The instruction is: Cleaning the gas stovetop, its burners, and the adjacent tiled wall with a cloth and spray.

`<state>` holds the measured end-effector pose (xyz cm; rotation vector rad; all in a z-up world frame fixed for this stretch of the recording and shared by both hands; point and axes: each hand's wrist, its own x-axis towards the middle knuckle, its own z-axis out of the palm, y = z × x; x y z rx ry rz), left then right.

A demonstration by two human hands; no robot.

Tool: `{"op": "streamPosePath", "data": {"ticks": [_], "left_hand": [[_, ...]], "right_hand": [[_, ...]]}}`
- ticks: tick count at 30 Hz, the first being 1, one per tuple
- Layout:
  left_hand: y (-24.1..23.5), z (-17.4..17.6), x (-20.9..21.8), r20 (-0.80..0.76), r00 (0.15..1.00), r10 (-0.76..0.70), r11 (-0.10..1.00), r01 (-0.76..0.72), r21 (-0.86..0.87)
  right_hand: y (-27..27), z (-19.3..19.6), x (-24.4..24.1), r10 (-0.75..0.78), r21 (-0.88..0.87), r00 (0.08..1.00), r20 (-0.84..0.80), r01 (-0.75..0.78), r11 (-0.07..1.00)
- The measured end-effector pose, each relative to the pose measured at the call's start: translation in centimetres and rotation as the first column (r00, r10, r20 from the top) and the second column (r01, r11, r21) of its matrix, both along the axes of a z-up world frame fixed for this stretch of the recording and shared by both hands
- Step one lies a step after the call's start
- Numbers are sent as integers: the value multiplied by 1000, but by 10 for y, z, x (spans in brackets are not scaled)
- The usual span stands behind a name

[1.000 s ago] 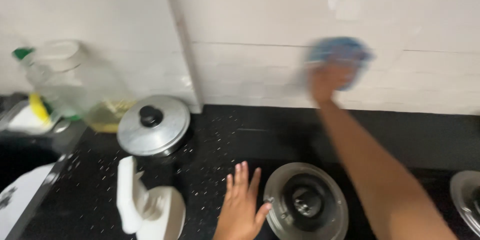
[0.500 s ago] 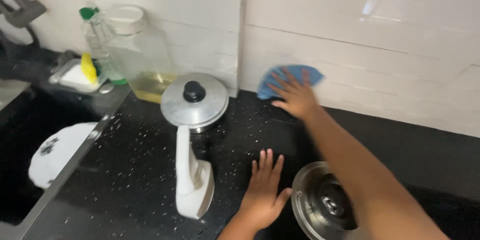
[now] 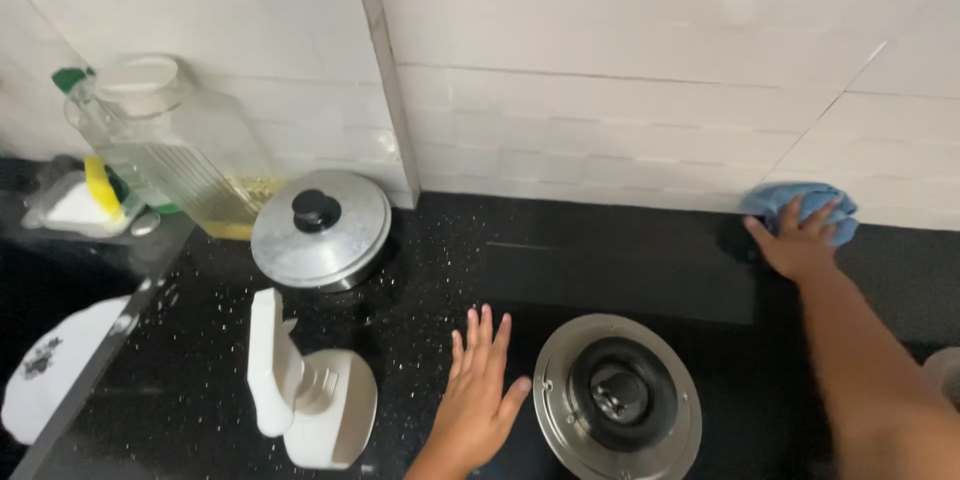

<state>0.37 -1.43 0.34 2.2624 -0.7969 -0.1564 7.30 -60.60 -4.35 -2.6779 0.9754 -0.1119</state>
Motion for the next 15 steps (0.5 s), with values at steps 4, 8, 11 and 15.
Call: {"op": "streamPosePath", "data": {"ticks": [4, 8, 11, 15], "left_hand": [[0, 16, -3, -59, 997, 48, 999, -49, -14], [4, 19, -9, -36, 999, 41, 999, -41, -1], [7, 12, -9, 7, 1000, 29, 999, -29, -32], [10, -6, -8, 35, 998, 51, 993, -47, -104]], "right_hand": [[21, -25, 42, 22, -76, 998, -62, -26, 997], [136, -21, 75, 224, -124, 966, -126, -239, 963], [262, 4, 90, 493, -179, 850, -185, -522, 834], [383, 7, 144, 647, -166, 743, -172, -669, 724]]}}
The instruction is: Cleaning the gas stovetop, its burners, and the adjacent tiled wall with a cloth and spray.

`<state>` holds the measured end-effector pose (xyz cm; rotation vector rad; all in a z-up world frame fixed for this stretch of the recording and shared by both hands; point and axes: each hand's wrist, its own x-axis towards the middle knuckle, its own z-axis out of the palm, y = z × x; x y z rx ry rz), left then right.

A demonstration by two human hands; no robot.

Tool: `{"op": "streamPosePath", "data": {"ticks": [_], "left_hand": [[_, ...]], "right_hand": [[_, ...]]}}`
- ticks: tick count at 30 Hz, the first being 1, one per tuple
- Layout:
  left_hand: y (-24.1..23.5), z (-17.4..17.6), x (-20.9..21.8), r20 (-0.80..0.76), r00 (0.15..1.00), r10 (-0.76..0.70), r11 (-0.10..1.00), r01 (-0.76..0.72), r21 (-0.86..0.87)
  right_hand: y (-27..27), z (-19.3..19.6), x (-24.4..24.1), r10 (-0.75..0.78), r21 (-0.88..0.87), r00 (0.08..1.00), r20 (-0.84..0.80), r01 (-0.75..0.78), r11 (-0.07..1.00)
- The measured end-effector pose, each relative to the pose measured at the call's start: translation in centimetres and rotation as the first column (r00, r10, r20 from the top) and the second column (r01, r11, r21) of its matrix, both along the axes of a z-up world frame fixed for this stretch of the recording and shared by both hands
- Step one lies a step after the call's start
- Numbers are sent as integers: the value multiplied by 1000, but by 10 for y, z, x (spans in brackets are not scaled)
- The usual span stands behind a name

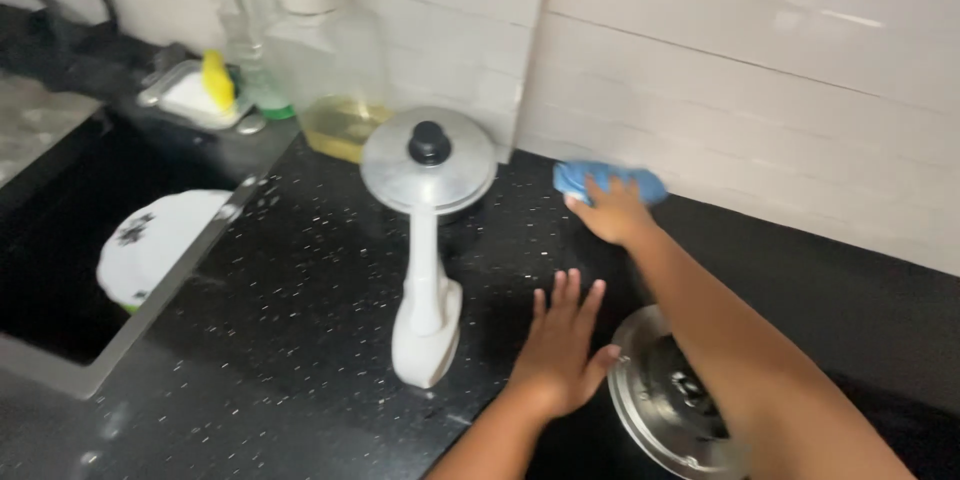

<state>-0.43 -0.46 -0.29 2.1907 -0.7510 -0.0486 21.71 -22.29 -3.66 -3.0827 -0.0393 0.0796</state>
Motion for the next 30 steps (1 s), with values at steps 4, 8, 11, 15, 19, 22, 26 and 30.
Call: {"op": "streamPosePath", "data": {"ticks": [4, 8, 11, 15, 19, 22, 26, 30], "left_hand": [[2, -10, 5, 34, 999, 10, 998, -8, -57], [0, -8, 7, 24, 999, 30, 998, -29, -49], [0, -11, 5, 69, 997, 17, 1000, -16, -10], [0, -1, 2, 74, 997, -2, 1000, 1, 16], [-1, 11, -2, 4, 1000, 18, 999, -18, 35], [-4, 23, -3, -9, 1000, 23, 997, -22, 70], [-7, 21, -5, -31, 998, 55, 990, -51, 132], [0, 18, -3, -14, 998, 58, 992, -57, 114]], "right_hand": [[93, 4, 41, 30, 105, 994, -102, -19, 994], [108, 9, 47, 202, 36, 977, -60, -201, 979], [63, 10, 32, 343, 89, 939, 7, -342, 935], [-67, -25, -1, 374, 188, 916, 147, -397, 898], [-224, -41, -68, 375, 73, 890, 259, -405, 912], [-303, -20, -129, 177, 20, 973, 145, -182, 983], [-326, 14, -164, -187, -593, 976, -115, 83, 801], [-277, 88, -208, -537, -183, 843, 16, 531, 828]]}}
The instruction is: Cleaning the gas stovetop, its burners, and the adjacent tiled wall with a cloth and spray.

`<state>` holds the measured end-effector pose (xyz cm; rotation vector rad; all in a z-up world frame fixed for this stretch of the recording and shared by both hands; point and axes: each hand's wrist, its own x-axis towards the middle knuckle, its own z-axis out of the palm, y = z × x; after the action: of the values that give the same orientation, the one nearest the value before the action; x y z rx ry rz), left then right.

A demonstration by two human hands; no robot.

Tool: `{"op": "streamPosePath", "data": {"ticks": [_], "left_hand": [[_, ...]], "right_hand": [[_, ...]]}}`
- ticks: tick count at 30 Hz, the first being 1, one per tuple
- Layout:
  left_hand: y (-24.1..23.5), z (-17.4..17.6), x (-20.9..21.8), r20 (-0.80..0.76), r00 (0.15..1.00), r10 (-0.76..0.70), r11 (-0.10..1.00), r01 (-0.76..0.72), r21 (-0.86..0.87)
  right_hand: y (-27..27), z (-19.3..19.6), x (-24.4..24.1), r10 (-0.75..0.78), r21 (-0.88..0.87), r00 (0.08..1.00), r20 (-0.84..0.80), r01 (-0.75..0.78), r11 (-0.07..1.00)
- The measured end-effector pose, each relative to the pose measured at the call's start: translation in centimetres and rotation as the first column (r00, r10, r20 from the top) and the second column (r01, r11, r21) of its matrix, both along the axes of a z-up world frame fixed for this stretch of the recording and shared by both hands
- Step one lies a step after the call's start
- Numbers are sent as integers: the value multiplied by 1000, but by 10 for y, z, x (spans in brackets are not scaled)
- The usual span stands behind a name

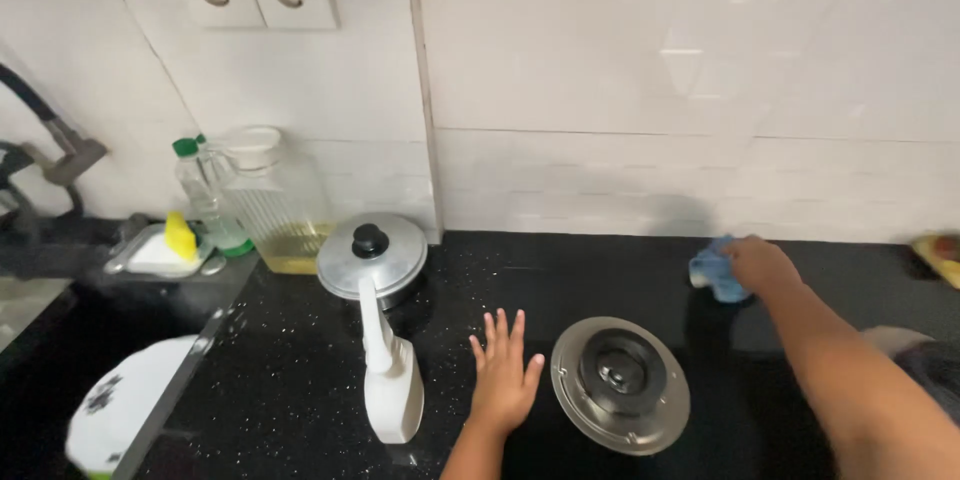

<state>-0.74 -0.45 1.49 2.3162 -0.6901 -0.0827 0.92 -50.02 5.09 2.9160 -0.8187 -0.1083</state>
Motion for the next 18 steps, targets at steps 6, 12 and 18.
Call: {"op": "streamPosePath", "data": {"ticks": [6, 12, 18], "left_hand": [[-6, 7, 6, -38, 998, -55, 994, 59, 97], [-7, -30, 10, 158, 987, 13, 995, 3, -101], [-37, 75, -118, 315, 937, -151, 742, 318, -590]], "right_hand": [[83, 86, -166, -60, 384, 826, 561, -194, 903], [164, 82, -351, -248, 416, 866, 433, 52, 908], [78, -61, -472, -258, 443, 787, 560, -21, 896]]}}
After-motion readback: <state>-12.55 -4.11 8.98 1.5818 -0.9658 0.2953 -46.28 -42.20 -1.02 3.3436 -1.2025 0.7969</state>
